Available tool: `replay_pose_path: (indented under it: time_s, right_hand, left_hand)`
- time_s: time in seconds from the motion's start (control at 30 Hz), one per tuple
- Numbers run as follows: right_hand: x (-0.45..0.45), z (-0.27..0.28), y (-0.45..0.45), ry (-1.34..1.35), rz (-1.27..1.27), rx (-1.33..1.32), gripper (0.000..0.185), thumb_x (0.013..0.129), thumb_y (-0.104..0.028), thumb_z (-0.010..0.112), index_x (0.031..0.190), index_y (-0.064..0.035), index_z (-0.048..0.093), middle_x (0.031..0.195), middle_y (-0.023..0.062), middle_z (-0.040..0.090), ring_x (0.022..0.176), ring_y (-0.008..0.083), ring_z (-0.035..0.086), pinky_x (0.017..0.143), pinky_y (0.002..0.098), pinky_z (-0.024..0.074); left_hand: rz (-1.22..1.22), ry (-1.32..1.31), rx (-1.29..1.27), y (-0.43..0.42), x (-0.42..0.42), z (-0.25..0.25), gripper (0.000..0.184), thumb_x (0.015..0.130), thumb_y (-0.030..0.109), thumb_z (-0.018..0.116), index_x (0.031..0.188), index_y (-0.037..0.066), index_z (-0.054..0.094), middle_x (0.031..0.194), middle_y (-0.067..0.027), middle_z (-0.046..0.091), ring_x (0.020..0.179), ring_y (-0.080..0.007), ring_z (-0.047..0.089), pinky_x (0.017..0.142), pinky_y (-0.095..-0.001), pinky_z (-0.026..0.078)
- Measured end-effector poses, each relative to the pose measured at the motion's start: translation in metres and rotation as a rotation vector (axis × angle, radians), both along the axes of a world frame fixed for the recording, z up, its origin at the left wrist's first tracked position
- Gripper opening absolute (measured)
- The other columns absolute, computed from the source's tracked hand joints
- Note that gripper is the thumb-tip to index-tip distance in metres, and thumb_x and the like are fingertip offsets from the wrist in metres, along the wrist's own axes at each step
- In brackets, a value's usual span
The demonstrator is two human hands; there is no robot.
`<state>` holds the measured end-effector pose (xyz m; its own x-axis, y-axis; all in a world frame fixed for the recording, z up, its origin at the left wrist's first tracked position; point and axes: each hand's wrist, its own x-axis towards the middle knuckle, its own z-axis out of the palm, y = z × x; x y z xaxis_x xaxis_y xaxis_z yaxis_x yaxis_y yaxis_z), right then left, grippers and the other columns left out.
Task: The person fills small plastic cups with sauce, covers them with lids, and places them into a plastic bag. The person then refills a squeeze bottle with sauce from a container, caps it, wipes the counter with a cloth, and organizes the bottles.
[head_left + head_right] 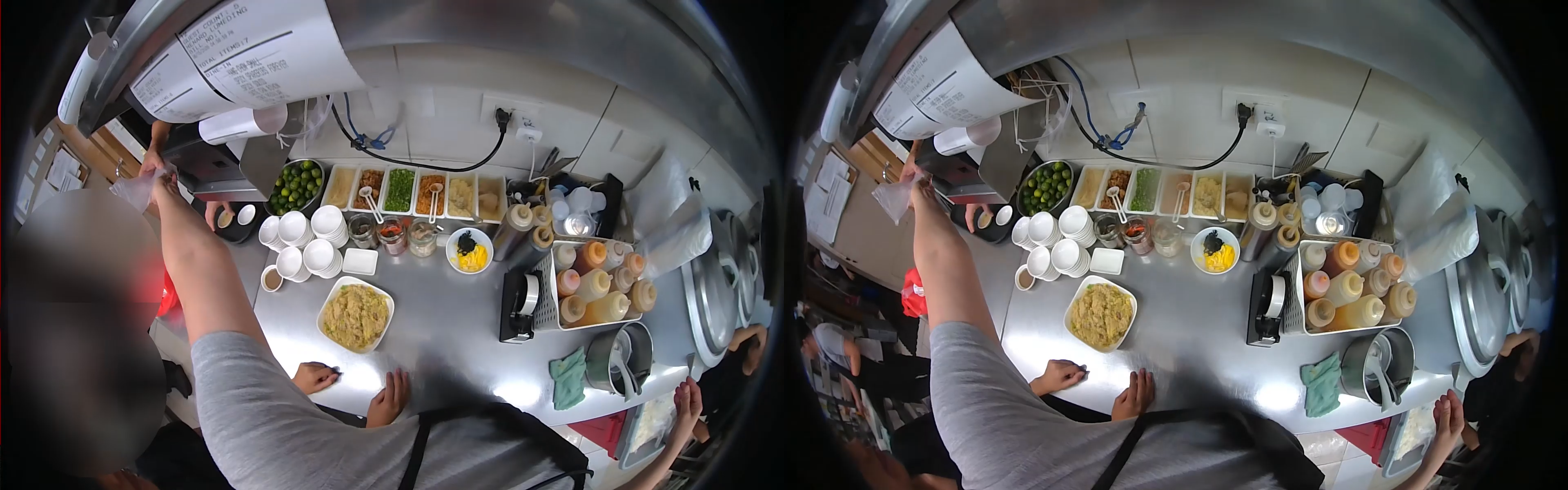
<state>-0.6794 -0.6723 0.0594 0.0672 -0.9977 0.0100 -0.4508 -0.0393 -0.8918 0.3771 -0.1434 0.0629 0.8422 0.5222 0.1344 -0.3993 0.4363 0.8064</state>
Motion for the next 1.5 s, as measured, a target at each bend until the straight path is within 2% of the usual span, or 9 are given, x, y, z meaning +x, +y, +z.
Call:
replay_pose_path:
  time_s: [0.27,0.5,0.87,0.97,1.13,1.17,1.23,1.3,1.5]
  right_hand:
    - [0.005,0.0,-0.016,-0.031,0.077,0.011,0.034,0.086,-0.023,0.056,0.111,0.0002,0.053,0.095,0.0033,0.057,0.086,0.0086,0.054,0.078,0.021,0.0435]
    - [0.04,0.006,-0.01,-0.021,0.15,-0.039,0.031,0.084,-0.019,0.058,0.107,0.0024,0.055,0.092,0.0061,0.058,0.084,0.0119,0.056,0.076,0.0234,0.044]
    - [0.091,0.002,0.008,-0.11,0.638,0.034,0.021,0.079,-0.002,0.056,0.099,0.0013,0.058,0.091,0.0063,0.06,0.082,0.013,0.057,0.075,0.0251,0.0453]
    - [0.114,-0.016,0.025,-0.174,0.855,0.138,0.022,0.074,0.003,0.06,0.096,0.0,0.06,0.088,0.0057,0.059,0.081,0.0123,0.058,0.07,0.022,0.0464]
    - [0.132,-0.083,0.047,-0.075,1.13,0.109,0.021,0.073,-0.002,0.063,0.094,-0.0023,0.062,0.088,0.0108,0.059,0.079,0.021,0.061,0.068,0.0273,0.0491]
    - [0.134,-0.098,0.048,0.089,1.155,-0.092,0.02,0.072,-0.003,0.063,0.092,-0.0027,0.061,0.09,0.0124,0.058,0.08,0.0249,0.06,0.069,0.0305,0.0486]
    - [0.132,-0.129,0.049,0.262,1.177,-0.286,0.019,0.072,-0.004,0.062,0.091,-0.0031,0.061,0.091,0.0139,0.057,0.081,0.0287,0.058,0.071,0.0337,0.0481]
    - [0.127,-0.161,0.047,0.621,1.083,-0.494,0.027,0.067,-0.006,0.065,0.093,-0.0033,0.06,0.093,0.0145,0.056,0.085,0.0315,0.054,0.075,0.0378,0.0453]
    - [0.103,-0.195,0.033,0.594,1.085,-0.423,0.028,0.062,-0.001,0.064,0.09,-0.0036,0.06,0.093,0.0138,0.056,0.087,0.0318,0.053,0.075,0.0394,0.0443]
  left_hand:
    - [-0.087,0.005,-0.138,0.004,0.005,0.003,0.027,0.082,0.008,0.054,0.107,0.002,0.046,0.094,-0.018,0.052,0.066,-0.0275,0.057,0.05,-0.0311,0.052]
    - [-0.057,0.401,-0.156,-0.028,-0.044,-0.015,0.043,0.079,0.005,0.053,0.117,0.003,0.035,0.106,-0.0147,0.049,0.088,-0.0308,0.052,0.061,-0.0412,0.042]
    - [-0.154,0.009,-0.057,-0.103,-0.172,0.128,0.047,0.077,0.014,0.062,0.116,-0.002,0.041,0.122,-0.0211,0.04,0.107,-0.0337,0.047,0.077,-0.0385,0.049]
    - [-0.042,-0.058,-0.085,-0.142,-0.26,0.152,0.034,0.077,0.011,0.062,0.106,-0.001,0.05,0.105,-0.0164,0.048,0.088,-0.0265,0.05,0.075,-0.038,0.048]
    - [-0.043,-0.24,-0.152,-0.167,-0.36,0.132,0.025,0.075,0.01,0.06,0.099,0.009,0.051,0.091,-0.0047,0.049,0.082,-0.0182,0.044,0.07,-0.0337,0.042]
    - [-0.014,-0.27,-0.138,-0.179,-0.387,0.125,0.029,0.078,0.011,0.057,0.105,0.003,0.048,0.1,-0.0105,0.048,0.092,-0.0251,0.047,0.078,-0.0393,0.045]
    - [-0.049,-0.375,-0.104,-0.206,-0.436,0.098,0.028,0.077,0.01,0.06,0.102,0.006,0.05,0.091,-0.0053,0.052,0.083,-0.0183,0.05,0.071,-0.0341,0.046]
    - [-0.107,-0.438,0.041,-0.242,-0.49,0.06,0.02,0.078,0.011,0.061,0.097,0.006,0.053,0.088,-0.0033,0.055,0.079,-0.0132,0.052,0.067,-0.0302,0.046]
    - [-0.547,-0.262,0.7,-0.317,-0.664,-0.072,0.012,0.079,0.01,0.059,0.09,0.006,0.06,0.101,-0.0055,0.055,0.093,-0.0151,0.053,0.078,-0.0264,0.043]
